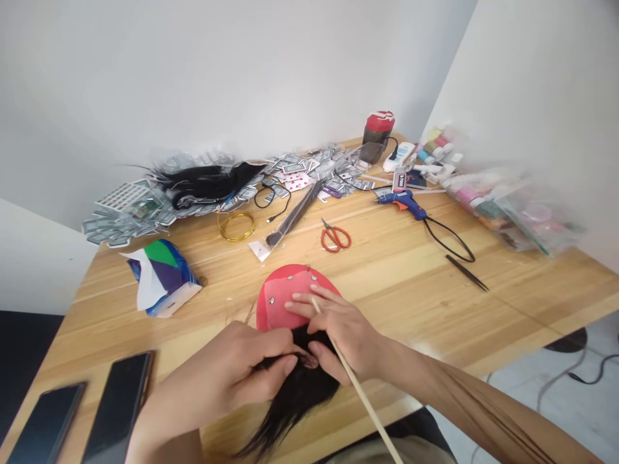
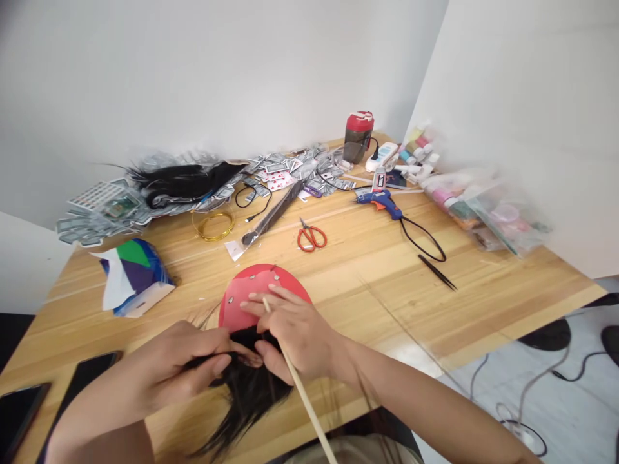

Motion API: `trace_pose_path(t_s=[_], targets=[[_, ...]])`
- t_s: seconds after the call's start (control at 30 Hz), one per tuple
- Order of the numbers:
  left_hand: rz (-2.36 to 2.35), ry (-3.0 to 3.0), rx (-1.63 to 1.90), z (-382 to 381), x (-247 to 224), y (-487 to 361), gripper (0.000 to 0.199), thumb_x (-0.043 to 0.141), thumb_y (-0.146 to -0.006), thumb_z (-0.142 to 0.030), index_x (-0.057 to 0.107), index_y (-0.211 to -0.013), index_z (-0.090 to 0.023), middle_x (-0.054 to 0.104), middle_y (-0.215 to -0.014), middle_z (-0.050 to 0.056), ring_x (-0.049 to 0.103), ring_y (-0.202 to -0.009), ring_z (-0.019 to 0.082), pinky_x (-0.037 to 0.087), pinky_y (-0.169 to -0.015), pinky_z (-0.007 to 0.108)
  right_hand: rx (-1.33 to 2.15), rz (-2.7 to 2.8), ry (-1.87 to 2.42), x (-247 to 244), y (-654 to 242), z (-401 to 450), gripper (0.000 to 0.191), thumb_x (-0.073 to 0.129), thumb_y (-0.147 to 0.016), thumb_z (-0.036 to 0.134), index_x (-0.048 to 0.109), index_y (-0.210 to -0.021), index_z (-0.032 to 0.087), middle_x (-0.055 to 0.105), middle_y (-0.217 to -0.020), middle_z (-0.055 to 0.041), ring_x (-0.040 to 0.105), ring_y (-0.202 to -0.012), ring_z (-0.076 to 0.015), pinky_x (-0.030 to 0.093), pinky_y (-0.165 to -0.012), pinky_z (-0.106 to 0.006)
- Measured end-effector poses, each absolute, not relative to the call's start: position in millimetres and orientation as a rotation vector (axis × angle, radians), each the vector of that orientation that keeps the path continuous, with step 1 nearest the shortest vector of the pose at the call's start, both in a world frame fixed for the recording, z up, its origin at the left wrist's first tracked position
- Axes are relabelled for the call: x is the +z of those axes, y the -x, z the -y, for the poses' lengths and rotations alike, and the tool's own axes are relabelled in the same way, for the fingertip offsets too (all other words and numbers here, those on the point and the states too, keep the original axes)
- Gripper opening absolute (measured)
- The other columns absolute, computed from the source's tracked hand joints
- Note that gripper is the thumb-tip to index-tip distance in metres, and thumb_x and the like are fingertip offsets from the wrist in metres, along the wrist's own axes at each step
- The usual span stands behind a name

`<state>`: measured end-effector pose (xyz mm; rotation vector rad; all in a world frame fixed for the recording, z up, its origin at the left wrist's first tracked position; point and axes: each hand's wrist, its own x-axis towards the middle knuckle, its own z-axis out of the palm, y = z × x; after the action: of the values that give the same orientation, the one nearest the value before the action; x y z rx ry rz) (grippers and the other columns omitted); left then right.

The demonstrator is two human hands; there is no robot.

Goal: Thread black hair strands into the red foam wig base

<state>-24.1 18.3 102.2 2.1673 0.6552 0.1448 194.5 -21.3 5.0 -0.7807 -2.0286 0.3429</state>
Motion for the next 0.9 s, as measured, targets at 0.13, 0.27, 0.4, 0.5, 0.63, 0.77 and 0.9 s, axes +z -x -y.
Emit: trace_pose_path(t_s=[0.13,0.27,0.4,0.5,0.63,0.77,0.9], targets=[[-0.76,-2.068,0.343,-19.9,110.3,41.5,0.034,0.047,-0.103,-0.037,0.076,-0.09,-0.024,0.069,-0.065,0.004,0.06,-0.052,0.015,0.046,-0.05,0.022,0.136,2.182,0.692,1.0,-188.3,28.2,0.009,0.055,-0.096,0.022,0.06,-0.103,0.018,0.073,-0.133,-0.013,0.065,-0.13,-0.0232,0.041,-0.121,-0.042],[-0.893,-2.086,0.737,-24.2,109.0,45.9,0.035,0.054,-0.101,-0.033,0.06,-0.068,-0.023,0.059,-0.058,-0.001,0.054,-0.049,0.011,0.045,-0.047,0.017,-0.041,2.251,0.62,-2.4,-181.5,35.3,0.012,0.06,-0.096,0.027,0.064,-0.09,0.017,0.07,-0.137,-0.0132,0.061,-0.133,-0.0243,0.043,-0.119,-0.04],[-0.932,-2.099,0.811,-30.8,99.3,33.0,0.033,0.055,-0.1,-0.027,0.052,-0.067,-0.022,0.047,-0.057,-0.005,0.045,-0.049,0.008,0.039,-0.046,0.015,-0.12,2.27,0.536,-8.2,-176.7,42.6,0.011,0.063,-0.095,0.026,0.068,-0.087,0.021,0.073,-0.132,-0.0058,0.06,-0.133,-0.0223,0.043,-0.12,-0.04],[-0.931,-2.043,0.719,-33.4,90.5,21.3,0.03,0.053,-0.101,-0.027,0.054,-0.071,-0.022,0.047,-0.06,-0.005,0.044,-0.052,0.009,0.038,-0.049,0.016,-0.138,2.286,0.425,-13.8,-175.0,48.4,0.016,0.059,-0.096,0.03,0.068,-0.084,0.023,0.078,-0.123,-0.0055,0.064,-0.127,-0.0218,0.045,-0.118,-0.04],[-0.904,-1.974,0.572,-32.8,81.2,10.0,0.034,0.049,-0.102,-0.036,0.054,-0.072,-0.021,0.047,-0.064,-0.004,0.043,-0.057,0.011,0.037,-0.053,0.021,-0.119,2.393,0.275,-19.6,-171.6,57.9,0.025,0.055,-0.098,0.034,0.072,-0.082,0.024,0.08,-0.115,-0.0078,0.07,-0.114,-0.0227,0.051,-0.11,-0.038],[-0.901,-1.949,0.559,-32.7,76.9,2.2,0.036,0.049,-0.102,-0.038,0.054,-0.071,-0.02,0.046,-0.064,-0.005,0.041,-0.057,0.011,0.035,-0.053,0.022,0.008,2.347,0.283,-10.6,-170.8,66.0,0.033,0.049,-0.103,0.024,0.075,-0.083,0.024,0.081,-0.108,-0.0028,0.073,-0.099,-0.0145,0.059,-0.095,-0.026],[-0.908,-1.916,0.618,-33.7,75.1,-0.3,0.031,0.053,-0.1,-0.036,0.061,-0.075,-0.02,0.051,-0.064,-0.004,0.046,-0.058,0.011,0.038,-0.055,0.021,0.129,2.25,0.367,16.4,-186.9,71.6,0.037,0.043,-0.105,0.016,0.07,-0.082,0.026,0.082,-0.111,0.0004,0.072,-0.109,-0.0096,0.059,-0.091,-0.02]])
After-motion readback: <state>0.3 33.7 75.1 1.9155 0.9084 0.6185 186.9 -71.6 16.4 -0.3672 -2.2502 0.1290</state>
